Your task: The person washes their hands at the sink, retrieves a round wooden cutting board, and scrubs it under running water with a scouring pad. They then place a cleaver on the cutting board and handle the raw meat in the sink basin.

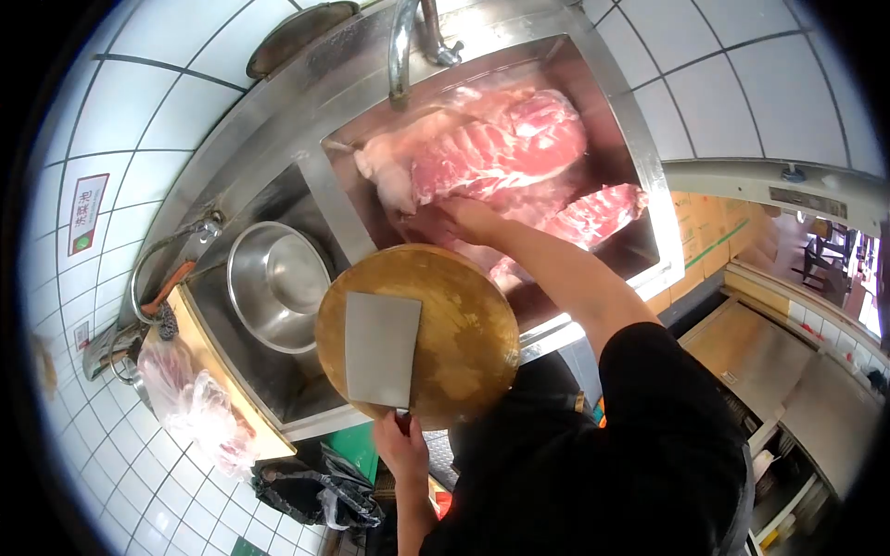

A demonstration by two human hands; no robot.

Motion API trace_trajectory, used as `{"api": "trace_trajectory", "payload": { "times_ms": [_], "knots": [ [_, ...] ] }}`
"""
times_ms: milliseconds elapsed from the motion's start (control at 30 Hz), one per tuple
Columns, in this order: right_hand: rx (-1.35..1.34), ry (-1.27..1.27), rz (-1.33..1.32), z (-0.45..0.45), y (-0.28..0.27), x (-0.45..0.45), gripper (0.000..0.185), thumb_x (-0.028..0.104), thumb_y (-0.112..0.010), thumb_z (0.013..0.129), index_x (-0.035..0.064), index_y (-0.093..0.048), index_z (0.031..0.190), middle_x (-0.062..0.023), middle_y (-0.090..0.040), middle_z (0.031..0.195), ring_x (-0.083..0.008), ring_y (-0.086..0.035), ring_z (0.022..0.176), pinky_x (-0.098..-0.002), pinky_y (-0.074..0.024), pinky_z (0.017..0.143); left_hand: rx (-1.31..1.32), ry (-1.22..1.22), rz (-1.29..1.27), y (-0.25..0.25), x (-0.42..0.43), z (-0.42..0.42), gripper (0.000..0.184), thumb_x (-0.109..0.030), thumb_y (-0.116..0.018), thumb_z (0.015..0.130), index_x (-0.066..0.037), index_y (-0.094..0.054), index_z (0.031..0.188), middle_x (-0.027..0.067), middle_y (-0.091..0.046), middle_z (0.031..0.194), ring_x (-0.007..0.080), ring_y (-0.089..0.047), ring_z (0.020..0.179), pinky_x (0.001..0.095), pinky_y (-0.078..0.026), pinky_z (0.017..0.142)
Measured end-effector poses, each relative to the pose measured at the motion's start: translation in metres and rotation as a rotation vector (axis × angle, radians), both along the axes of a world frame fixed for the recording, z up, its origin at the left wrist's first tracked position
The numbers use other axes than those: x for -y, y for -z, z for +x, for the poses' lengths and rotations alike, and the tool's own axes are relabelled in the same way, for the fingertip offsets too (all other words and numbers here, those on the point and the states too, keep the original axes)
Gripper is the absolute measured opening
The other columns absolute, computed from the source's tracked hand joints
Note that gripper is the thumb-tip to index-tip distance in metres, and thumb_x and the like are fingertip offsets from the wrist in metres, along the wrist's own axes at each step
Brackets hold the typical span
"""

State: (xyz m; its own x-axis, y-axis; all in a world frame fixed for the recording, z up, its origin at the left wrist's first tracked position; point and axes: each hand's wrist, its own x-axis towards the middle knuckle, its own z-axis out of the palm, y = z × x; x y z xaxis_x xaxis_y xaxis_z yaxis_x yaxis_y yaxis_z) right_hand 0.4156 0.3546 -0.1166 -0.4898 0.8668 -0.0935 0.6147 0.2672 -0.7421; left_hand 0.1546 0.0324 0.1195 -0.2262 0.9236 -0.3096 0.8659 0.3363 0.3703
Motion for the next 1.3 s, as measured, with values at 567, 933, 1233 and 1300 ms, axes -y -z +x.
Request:
{"api": "trace_trajectory", "payload": {
  "times_ms": [567,933,1233,1300],
  "knots": [
    [-1.307,0.825,-1.476,-0.093,0.020,-0.062,0.023,0.031,-0.065,0.096,0.0101,-0.059,0.104,-0.0090,-0.061,0.093,-0.0261,-0.059,0.088,-0.0433,-0.0509,0.076,0.018,-0.094,0.058,0.020,0.011,-0.001,0.035,-0.011,-0.077,0.082,0.001,-0.057,0.110,0.0197,-0.057,0.094,0.0401,-0.056,0.088,0.0477,-0.046,0.077],
    [-1.179,1.035,-1.440,-0.106,-0.006,-0.077,0.034,0.040,-0.073,0.086,0.0153,-0.058,0.105,-0.0070,-0.059,0.088,-0.0245,-0.055,0.073,-0.0383,-0.0447,0.061,0.033,-0.118,0.070,0.021,0.009,0.000,0.035,-0.010,-0.075,0.082,0.001,-0.056,0.110,0.0215,-0.058,0.095,0.0418,-0.055,0.089,0.0499,-0.046,0.077],
    [-1.408,1.007,-1.404,-0.101,-0.013,-0.094,0.017,0.011,-0.062,0.069,0.0076,-0.055,0.084,-0.0121,-0.054,0.082,-0.0297,-0.052,0.073,-0.0412,-0.0473,0.065,0.008,-0.097,0.094,0.025,0.011,0.000,0.035,-0.012,-0.075,0.082,0.001,-0.057,0.110,0.0197,-0.058,0.095,0.0406,-0.055,0.087,0.0493,-0.045,0.076],
    [-1.320,0.854,-1.497,-0.087,0.011,-0.097,0.014,0.002,-0.058,0.072,0.0051,-0.056,0.086,-0.0131,-0.057,0.085,-0.0302,-0.055,0.077,-0.0405,-0.0485,0.067,0.009,-0.099,0.095,0.026,0.012,-0.001,0.036,-0.012,-0.075,0.082,0.001,-0.057,0.110,0.0195,-0.058,0.094,0.0402,-0.055,0.087,0.0492,-0.045,0.076]
  ]
}}
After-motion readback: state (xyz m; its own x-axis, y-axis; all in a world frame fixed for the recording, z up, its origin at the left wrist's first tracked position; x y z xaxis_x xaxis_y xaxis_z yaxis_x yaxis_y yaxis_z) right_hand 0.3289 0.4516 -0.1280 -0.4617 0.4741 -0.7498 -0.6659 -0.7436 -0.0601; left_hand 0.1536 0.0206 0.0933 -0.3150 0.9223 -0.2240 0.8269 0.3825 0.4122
